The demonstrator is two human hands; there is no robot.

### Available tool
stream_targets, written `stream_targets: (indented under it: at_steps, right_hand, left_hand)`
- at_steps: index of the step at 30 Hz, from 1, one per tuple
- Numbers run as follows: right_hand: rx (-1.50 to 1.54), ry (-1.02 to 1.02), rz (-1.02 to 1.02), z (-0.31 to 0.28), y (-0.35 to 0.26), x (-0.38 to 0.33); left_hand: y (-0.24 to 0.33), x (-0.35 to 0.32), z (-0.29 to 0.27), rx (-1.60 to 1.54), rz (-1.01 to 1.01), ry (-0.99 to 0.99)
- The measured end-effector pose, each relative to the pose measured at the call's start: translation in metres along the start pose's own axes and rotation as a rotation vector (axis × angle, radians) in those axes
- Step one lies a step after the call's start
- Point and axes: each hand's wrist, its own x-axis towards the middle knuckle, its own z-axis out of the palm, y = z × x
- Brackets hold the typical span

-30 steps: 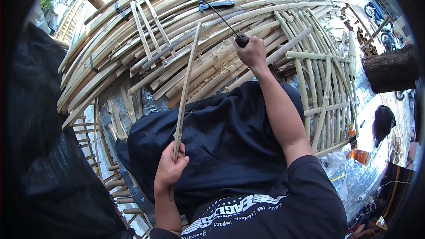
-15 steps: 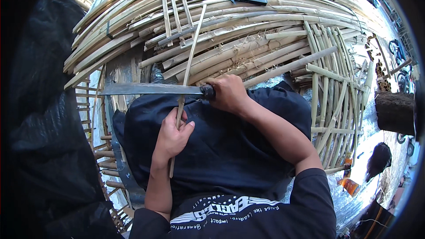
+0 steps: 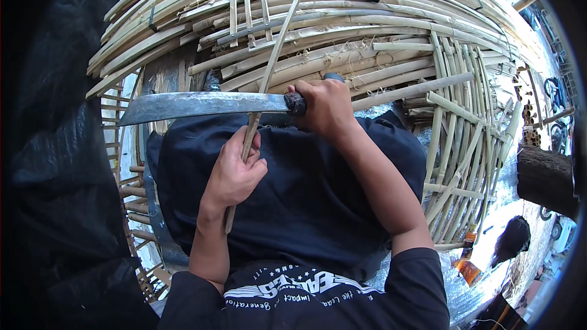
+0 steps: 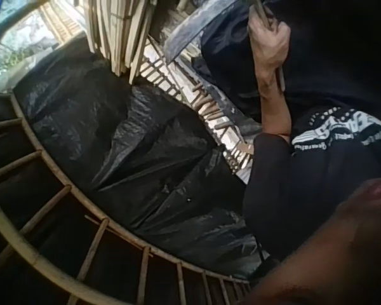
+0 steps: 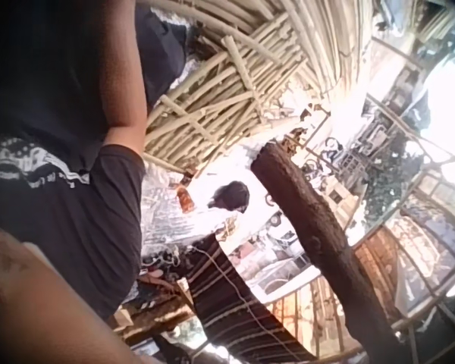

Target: The person carves a thin bamboo strip using a machete, whittling away wood to shape and smooth the piece while sitting on a pile of bamboo slats.

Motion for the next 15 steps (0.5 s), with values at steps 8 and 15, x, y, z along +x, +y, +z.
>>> stream_targets:
  at_steps: [8, 15]
  right_hand:
    - [-0.195, 0.122, 0.181, -0.027, 0.034, 0.009]
    - [-0.117, 0.003, 0.07, -0.024, 0.009, 0.01]
  left_hand:
    - [0.018, -0.009, 0.0, -0.076, -0.012, -0.066]
    - [0.022, -0.02, -0.004, 0.066, 0.015, -0.025]
